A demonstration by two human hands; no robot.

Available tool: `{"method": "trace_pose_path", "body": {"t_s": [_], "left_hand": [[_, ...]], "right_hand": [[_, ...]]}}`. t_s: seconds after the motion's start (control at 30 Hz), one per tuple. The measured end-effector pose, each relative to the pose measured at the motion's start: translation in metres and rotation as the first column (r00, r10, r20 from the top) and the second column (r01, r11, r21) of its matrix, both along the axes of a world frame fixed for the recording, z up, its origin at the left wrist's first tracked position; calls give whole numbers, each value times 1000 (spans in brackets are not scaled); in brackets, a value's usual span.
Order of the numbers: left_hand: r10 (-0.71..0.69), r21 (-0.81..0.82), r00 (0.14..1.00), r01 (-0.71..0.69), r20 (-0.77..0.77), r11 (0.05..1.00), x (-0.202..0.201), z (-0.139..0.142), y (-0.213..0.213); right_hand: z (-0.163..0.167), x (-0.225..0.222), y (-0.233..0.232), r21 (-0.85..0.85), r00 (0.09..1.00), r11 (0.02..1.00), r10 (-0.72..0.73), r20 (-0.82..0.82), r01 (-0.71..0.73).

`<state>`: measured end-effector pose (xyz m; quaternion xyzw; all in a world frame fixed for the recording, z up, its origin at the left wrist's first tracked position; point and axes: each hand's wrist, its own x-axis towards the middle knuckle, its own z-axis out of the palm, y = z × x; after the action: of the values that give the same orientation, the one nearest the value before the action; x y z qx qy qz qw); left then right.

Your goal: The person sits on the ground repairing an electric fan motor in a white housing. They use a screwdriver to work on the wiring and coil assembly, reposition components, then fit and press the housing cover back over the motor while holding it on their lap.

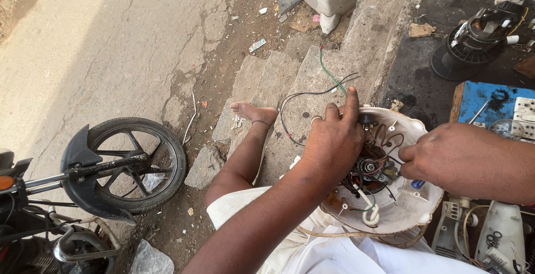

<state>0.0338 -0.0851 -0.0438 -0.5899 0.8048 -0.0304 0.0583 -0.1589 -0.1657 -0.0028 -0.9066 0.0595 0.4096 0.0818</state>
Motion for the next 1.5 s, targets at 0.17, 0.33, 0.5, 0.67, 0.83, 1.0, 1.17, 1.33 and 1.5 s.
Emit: {"method": "trace_pose_path", "body": {"t_s": [0.17, 0.33, 0.5, 0.67, 0.83, 1.0, 1.17, 1.33, 1.5], "left_hand": [[11, 1, 1000, -11, 0, 1000, -2, -3, -2], [18, -16, 1000, -18, -16, 1000, -2, -5, -3], [54, 33, 994, -52, -93, 998, 1, -3, -1], [109, 46, 956, -100, -273, 994, 4, -3, 1], [133, 56, 920, -121, -369, 991, 3, -5, 1], [145, 48, 896, -137, -420, 989, 2, -5, -1], [172, 82, 890, -151, -422, 985, 2, -6, -5], [181, 98, 893, -154, -412, 983, 3, -5, -8], [207, 134, 883, -165, -421, 977, 3, -3, -11]], "right_hand": [[-3, -4, -3, -11, 996, 1000, 6, 86, -5], [-11, -13, -8, -6, 969, 999, 50, 243, -50], [-4, -7, -10, -16, 979, 1000, -12, 205, 16], [11, -2, -8, 20, 975, 989, -145, 168, 144], [9, -6, -4, 48, 949, 983, -181, 257, 174], [1, -16, 2, 68, 841, 931, -354, 408, 358], [-7, -20, 9, 17, 762, 909, -360, 538, 416], [-15, -23, 7, 14, 718, 907, -342, 607, 420], [-16, -25, 4, 0, 713, 938, -263, 649, 347]]}}
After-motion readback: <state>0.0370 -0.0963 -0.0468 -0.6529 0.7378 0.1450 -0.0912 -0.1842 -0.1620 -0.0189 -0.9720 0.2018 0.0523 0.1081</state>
